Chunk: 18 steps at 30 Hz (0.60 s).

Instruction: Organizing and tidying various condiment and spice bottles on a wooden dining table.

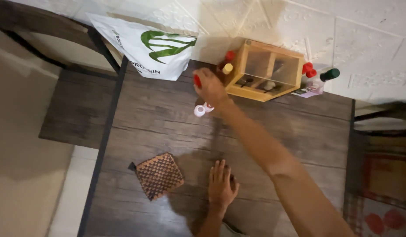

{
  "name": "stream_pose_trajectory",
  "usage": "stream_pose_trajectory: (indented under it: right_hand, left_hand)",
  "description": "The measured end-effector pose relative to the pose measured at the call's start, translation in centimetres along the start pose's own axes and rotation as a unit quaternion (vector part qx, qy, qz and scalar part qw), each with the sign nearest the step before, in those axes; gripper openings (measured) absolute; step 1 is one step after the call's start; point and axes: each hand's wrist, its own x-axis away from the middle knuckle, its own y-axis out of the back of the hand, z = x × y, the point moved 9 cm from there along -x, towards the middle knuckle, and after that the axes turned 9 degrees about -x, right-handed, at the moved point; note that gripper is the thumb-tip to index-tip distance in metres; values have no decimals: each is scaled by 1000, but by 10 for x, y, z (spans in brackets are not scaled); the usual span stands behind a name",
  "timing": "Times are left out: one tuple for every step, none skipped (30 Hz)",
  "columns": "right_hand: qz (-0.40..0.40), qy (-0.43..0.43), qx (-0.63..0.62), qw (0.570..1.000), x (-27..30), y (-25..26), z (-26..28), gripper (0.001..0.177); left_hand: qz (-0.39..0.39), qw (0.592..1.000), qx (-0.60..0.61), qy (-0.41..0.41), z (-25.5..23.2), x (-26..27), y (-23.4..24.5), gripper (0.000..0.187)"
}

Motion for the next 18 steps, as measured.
stream_pose_trajectory:
  right_hand:
    - [-1,-1,3,1000,-8,1,-1,38]
    - [-5,1,44,999,-16,3,-1,39]
    - [-9,5,85,996,-25,6,-1,39]
    - [-10,3,88,996,-29,6,-3,39]
    - [-7,-5,135,991,-35,5,-6,37]
    - [-4,-14,182,983,-40,5,-9,35]
    - [-3,-12,185,983,-45,7,-12,35]
    - [8,-30,208,978,-51,7,-20,36]
    - [21,-48,231,971,-54,7,-27,38]
    - [23,-47,234,971,-56,8,-26,38]
    - [45,-74,256,963,-59,7,-32,41]
    - [66,-102,278,953,-61,7,-38,45]
    - [66,-101,280,952,-64,8,-35,45]
    - [77,-115,313,940,-65,8,-36,45]
    - [90,-129,344,926,-64,8,-38,46]
    - [90,-130,346,925,-64,6,-43,46]
    - [83,-126,362,920,-63,4,-48,44]
    - [77,-122,379,914,-63,3,-52,42]
  left_hand:
    - [1,1000,2,-2,0,-1,2,54]
    - [6,1000,18,-1,1,-1,4,55]
    - [10,999,35,0,1,-2,6,56]
    - [10,999,37,-3,2,-3,11,56]
    - [20,999,41,-2,2,-5,14,53]
    - [30,999,45,-2,1,-6,16,49]
    - [27,998,48,-2,3,-6,15,49]
    - [-4,999,47,-14,2,-6,20,45]
    - [-33,998,46,-25,2,-3,24,42]
    - [-35,998,49,-25,1,-2,26,42]
    - [-39,998,56,-20,2,-3,28,40]
    - [-42,997,62,-14,3,-4,30,39]
    - [-44,997,64,-16,3,-5,32,39]
    - [-54,996,62,-19,3,-5,35,40]
    - [-64,996,61,-22,2,-4,38,41]
    - [-64,996,62,-23,3,-4,38,41]
    - [-61,996,64,-22,3,-5,37,41]
    - [-58,996,65,-22,3,-6,36,42]
